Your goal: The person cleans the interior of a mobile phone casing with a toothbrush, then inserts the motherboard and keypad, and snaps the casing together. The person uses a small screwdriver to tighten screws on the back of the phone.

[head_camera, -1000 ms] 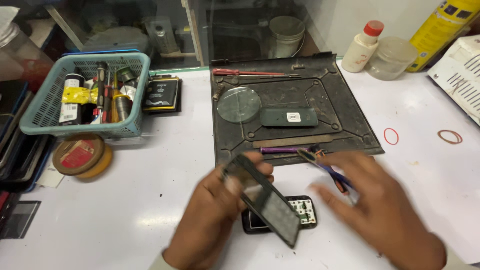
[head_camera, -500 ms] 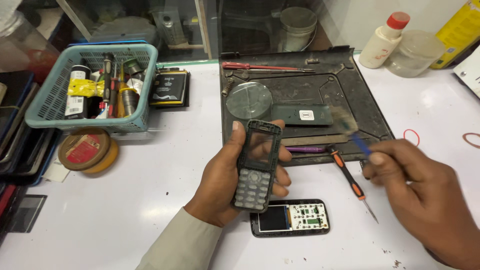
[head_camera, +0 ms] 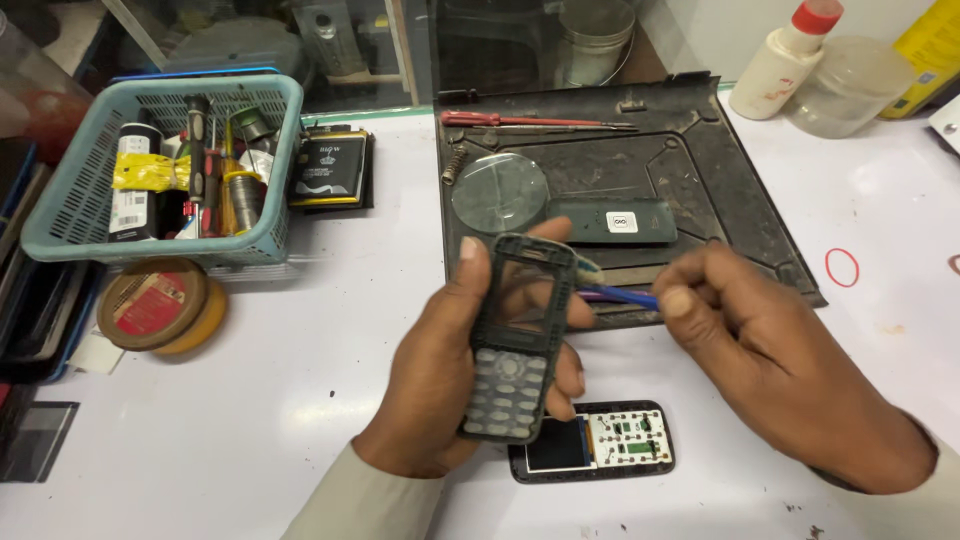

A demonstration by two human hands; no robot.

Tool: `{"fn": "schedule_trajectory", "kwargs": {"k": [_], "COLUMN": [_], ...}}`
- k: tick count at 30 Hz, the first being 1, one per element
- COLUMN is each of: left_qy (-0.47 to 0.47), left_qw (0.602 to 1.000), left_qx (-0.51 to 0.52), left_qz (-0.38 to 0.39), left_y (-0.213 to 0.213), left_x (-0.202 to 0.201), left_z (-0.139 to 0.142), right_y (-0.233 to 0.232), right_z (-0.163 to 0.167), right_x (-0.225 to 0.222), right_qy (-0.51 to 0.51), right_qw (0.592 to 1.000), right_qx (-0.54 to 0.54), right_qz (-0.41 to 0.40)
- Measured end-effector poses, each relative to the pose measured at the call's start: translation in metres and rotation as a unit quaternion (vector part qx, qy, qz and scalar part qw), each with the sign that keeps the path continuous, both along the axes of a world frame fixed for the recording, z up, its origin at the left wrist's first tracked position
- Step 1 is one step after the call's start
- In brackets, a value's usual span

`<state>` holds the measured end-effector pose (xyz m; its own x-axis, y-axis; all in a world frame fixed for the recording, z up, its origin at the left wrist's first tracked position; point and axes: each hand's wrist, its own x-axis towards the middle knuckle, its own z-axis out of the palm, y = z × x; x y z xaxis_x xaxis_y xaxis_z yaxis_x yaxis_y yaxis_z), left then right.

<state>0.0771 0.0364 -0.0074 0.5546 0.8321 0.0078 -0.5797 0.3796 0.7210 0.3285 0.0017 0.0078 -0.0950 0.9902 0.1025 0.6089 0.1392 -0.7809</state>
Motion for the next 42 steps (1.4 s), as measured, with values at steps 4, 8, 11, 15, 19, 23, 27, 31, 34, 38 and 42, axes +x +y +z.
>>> {"fn": "schedule_trajectory", "kwargs": {"k": [4,8,11,15,19,23,27,31,34,38,42], "left_qy": [-0.009,0.003,0.015,0.016,0.055,0.056,0.091,0.081,0.081,0.083,0.078], "left_qw": [1.000,1.000,1.000,1.000,0.998,0.998,0.996,0.997,0.997,0.996,0.996], "left_qx": [-0.005,-0.003,0.005,0.009,-0.006,-0.006,-0.013,-0.006,-0.006,-0.021,-0.031], "left_qz": [0.011,0.019,0.007,-0.007,-0.006,-0.016,-0.007,0.005,-0.013,-0.021,-0.016], "left_y": [0.001,0.002,0.002,0.002,0.002,0.000,-0.001,-0.001,-0.002,-0.004,-0.003], "left_x": [-0.006,-0.003,0.001,0.002,0.002,0.006,0.001,0.000,0.006,0.004,0.005], "left_z": [0.005,0.003,-0.002,-0.006,-0.005,-0.006,-0.006,-0.004,-0.004,-0.003,-0.003], "right_y": [-0.002,-0.005,-0.002,0.005,0.000,-0.004,-0.004,-0.012,-0.010,-0.008,-0.013], "right_z": [-0.008,-0.002,0.002,0.007,0.019,0.022,0.024,0.026,0.020,0.013,0.018], "right_x": [0.007,0.010,0.000,-0.020,-0.027,-0.030,-0.026,-0.022,-0.024,-0.027,-0.019], "right_qy": [-0.050,0.012,0.016,-0.086,-0.176,-0.159,-0.151,-0.266,-0.158,-0.107,-0.208], "right_qw": [0.998,0.994,0.996,0.994,0.976,0.980,0.985,0.952,0.982,0.989,0.969], "right_qx": [-0.006,-0.064,-0.046,0.006,0.110,0.087,0.032,0.094,0.028,0.078,0.110], "right_qz": [-0.036,-0.091,-0.081,-0.074,-0.071,-0.083,-0.071,-0.117,-0.097,-0.060,-0.080]}}
